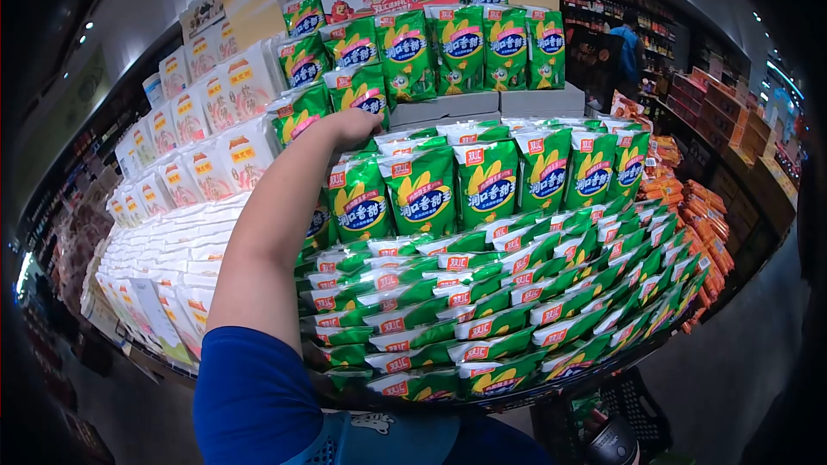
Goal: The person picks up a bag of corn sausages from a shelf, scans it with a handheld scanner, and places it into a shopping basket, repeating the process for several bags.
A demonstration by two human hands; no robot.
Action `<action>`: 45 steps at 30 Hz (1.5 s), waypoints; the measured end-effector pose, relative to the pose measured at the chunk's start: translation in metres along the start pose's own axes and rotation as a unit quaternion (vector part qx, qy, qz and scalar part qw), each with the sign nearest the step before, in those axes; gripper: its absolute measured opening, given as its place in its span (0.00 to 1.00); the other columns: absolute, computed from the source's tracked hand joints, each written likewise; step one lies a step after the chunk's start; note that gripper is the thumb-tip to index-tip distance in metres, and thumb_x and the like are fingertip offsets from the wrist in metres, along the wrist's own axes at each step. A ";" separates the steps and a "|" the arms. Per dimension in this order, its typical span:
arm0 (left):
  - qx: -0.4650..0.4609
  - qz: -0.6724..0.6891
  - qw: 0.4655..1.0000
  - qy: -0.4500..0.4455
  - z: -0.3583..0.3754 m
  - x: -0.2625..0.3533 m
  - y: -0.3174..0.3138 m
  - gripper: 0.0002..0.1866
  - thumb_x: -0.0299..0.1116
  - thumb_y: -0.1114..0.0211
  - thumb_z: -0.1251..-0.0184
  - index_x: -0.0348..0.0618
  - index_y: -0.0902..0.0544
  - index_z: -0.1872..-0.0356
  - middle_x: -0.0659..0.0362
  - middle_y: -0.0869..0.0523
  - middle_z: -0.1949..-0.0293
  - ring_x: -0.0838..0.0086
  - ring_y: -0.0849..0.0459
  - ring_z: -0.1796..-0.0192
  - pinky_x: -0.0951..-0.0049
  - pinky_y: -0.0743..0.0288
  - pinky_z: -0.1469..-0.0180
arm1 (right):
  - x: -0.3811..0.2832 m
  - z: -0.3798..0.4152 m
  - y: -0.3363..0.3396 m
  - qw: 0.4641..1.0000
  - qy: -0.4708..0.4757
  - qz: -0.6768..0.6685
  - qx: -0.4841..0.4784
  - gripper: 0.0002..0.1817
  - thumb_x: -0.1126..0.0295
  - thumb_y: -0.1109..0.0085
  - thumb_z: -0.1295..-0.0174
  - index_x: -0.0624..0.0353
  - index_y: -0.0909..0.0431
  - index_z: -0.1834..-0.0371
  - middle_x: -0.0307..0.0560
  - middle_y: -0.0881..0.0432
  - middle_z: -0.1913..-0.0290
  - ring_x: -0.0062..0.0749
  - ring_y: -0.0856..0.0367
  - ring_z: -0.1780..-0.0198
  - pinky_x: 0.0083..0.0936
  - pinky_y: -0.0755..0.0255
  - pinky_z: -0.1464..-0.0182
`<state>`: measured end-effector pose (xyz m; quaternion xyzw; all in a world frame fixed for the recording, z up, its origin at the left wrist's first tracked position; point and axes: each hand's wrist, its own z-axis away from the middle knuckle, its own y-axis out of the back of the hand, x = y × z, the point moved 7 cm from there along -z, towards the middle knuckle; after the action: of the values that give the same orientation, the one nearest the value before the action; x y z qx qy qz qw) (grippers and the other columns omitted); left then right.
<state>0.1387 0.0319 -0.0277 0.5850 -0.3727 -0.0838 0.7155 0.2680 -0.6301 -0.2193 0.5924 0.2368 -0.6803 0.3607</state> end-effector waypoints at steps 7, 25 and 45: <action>0.125 -0.085 0.987 -0.061 0.023 0.021 0.020 0.19 0.45 0.43 0.35 0.38 0.14 0.66 0.47 0.14 0.67 0.56 0.16 0.62 0.61 0.25 0.55 | 0.000 -0.003 0.003 1.000 -0.002 0.000 0.002 0.24 0.82 0.28 0.59 0.65 0.23 0.55 0.44 0.20 0.61 0.27 0.22 0.62 0.25 0.27 0.60; 0.175 -0.065 0.980 -0.074 0.026 0.015 0.024 0.19 0.44 0.43 0.35 0.37 0.16 0.72 0.49 0.15 0.73 0.61 0.16 0.69 0.62 0.24 0.62 | 0.016 -0.011 0.012 0.999 -0.010 0.043 -0.010 0.20 0.80 0.27 0.59 0.65 0.20 0.59 0.43 0.17 0.64 0.24 0.20 0.64 0.24 0.26 0.59; 0.361 -0.201 0.908 -0.072 0.053 0.036 0.028 0.19 0.37 0.37 0.40 0.41 0.27 0.50 0.42 0.23 0.55 0.48 0.19 0.54 0.54 0.24 0.53 | -0.011 -0.006 -0.002 0.998 -0.037 0.049 -0.014 0.17 0.80 0.28 0.56 0.65 0.19 0.60 0.41 0.17 0.64 0.22 0.21 0.64 0.22 0.27 0.60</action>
<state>0.1219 -0.0205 0.0153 0.8579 -0.3027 -0.1274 0.3951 0.2708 -0.6223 -0.2097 0.5726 0.2032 -0.6798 0.4108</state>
